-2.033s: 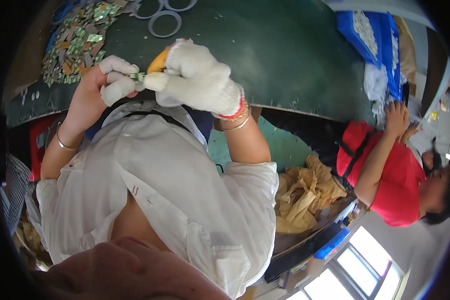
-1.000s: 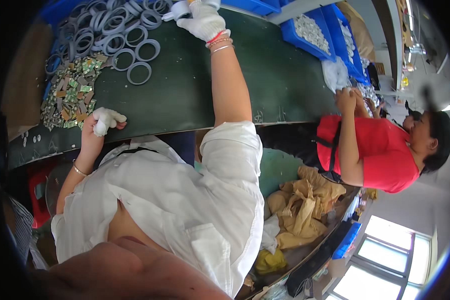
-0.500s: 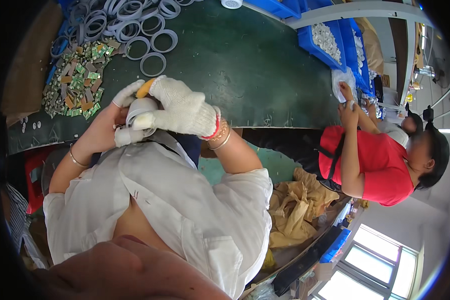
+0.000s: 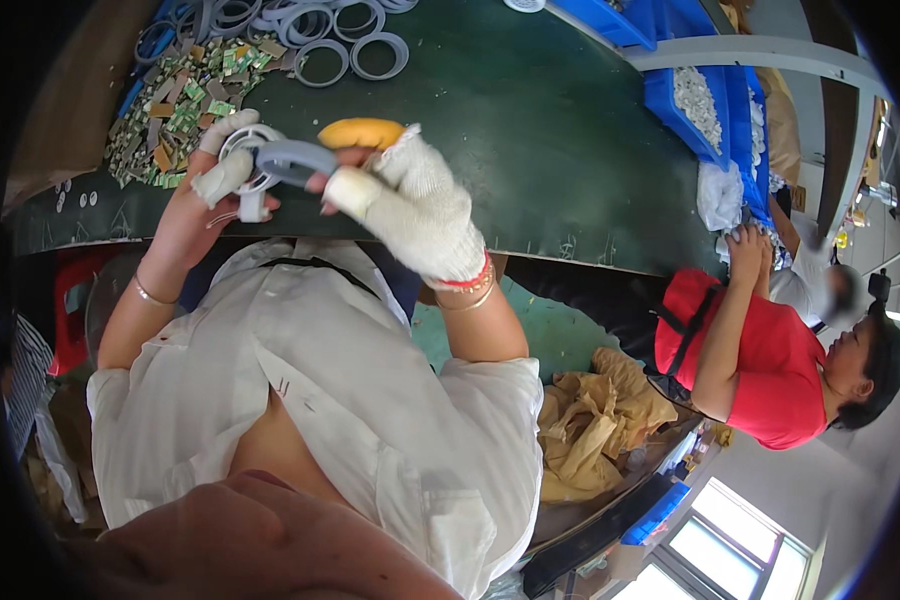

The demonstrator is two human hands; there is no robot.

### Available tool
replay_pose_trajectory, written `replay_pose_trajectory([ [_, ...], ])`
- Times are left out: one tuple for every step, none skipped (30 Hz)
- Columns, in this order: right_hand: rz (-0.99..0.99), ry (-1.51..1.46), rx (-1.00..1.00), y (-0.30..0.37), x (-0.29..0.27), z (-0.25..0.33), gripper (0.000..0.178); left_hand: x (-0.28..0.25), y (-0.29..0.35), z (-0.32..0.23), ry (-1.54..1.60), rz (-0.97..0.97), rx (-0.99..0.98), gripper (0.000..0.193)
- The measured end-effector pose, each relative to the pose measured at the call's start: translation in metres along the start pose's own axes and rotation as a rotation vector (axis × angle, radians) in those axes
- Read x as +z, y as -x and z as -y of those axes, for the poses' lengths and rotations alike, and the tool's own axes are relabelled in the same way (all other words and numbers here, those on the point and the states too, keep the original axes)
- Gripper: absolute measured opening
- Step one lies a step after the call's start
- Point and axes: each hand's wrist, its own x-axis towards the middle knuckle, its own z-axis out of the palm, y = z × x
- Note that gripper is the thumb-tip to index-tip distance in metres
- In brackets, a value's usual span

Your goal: Assembling small electronic components by inserting circuit boards into plastic housings at a factory workbench.

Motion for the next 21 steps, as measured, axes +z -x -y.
replay_pose_trajectory([
  [0.099, -0.021, 0.045, 0.005, 0.003, 0.004, 0.035, 0.004, -0.002, 0.005, 0.025, -0.032, 0.001, 0.057],
  [0.201, 0.087, 0.065, 0.002, 0.004, 0.006, 0.029, 0.004, -0.002, 0.006, 0.067, 0.005, 0.007, 0.059],
  [0.199, 0.081, 0.072, 0.001, 0.007, 0.004, 0.029, 0.001, -0.001, 0.01, 0.13, 0.061, -0.003, 0.061],
  [0.148, 0.238, 0.049, 0.0, 0.009, 0.001, 0.027, -0.001, -0.002, 0.015, 0.193, 0.119, -0.015, 0.063],
  [0.098, 0.395, 0.027, 0.0, 0.009, -0.002, 0.026, 0.003, 0.0, 0.009, 0.222, 0.211, -0.016, 0.066],
  [0.119, 0.334, 0.049, 0.0, 0.005, -0.004, 0.025, 0.005, 0.0, 0.013, 0.141, 0.238, 0.056, 0.069],
  [0.121, 0.33, 0.055, 0.001, 0.007, -0.004, 0.025, 0.004, 0.0, 0.017, 0.06, 0.262, 0.133, 0.072],
  [0.095, 0.255, 0.047, 0.002, 0.01, -0.002, 0.026, 0.003, 0.002, 0.018, 0.075, 0.297, 0.143, 0.084],
  [0.07, 0.179, 0.039, 0.003, 0.013, -0.001, 0.026, 0.005, 0.004, 0.017, 0.076, 0.29, 0.139, 0.084],
  [0.071, 0.175, 0.042, 0.004, 0.013, -0.001, 0.026, 0.009, 0.006, 0.016, 0.03, 0.255, 0.143, 0.089],
  [0.065, 0.137, 0.034, 0.004, 0.013, -0.001, 0.026, 0.012, 0.006, 0.014, -0.016, 0.22, 0.147, 0.094],
  [0.058, 0.099, 0.026, 0.004, 0.014, -0.002, 0.026, 0.013, 0.007, 0.014, 0.019, 0.194, 0.112, 0.099],
  [0.06, 0.098, 0.028, 0.004, 0.013, -0.004, 0.026, 0.013, 0.007, 0.014, 0.018, 0.191, 0.111, 0.099],
  [0.057, 0.111, 0.006, 0.004, 0.012, -0.006, 0.026, 0.013, 0.007, 0.015, -0.002, 0.188, 0.126, 0.098],
  [0.053, 0.124, -0.017, 0.004, 0.012, -0.007, 0.026, 0.013, 0.007, 0.016, -0.024, 0.185, 0.142, 0.097],
  [0.054, 0.123, -0.016, 0.004, 0.012, -0.006, 0.026, 0.014, 0.007, 0.017, -0.024, 0.183, 0.14, 0.097],
  [0.061, 0.166, -0.008, 0.004, 0.011, -0.004, 0.026, 0.014, 0.007, 0.017, -0.026, 0.179, 0.149, 0.097],
  [0.067, 0.209, -0.001, 0.004, 0.011, -0.002, 0.027, 0.014, 0.007, 0.018, -0.028, 0.175, 0.158, 0.096],
  [0.066, 0.208, -0.001, 0.004, 0.01, -0.002, 0.027, 0.015, 0.007, 0.018, -0.028, 0.176, 0.156, 0.096],
  [0.069, 0.239, 0.006, 0.004, 0.009, -0.002, 0.026, 0.015, 0.007, 0.019, -0.029, 0.178, 0.169, 0.096],
  [0.072, 0.271, 0.014, 0.004, 0.008, -0.002, 0.026, 0.015, 0.007, 0.019, -0.03, 0.181, 0.182, 0.096],
])
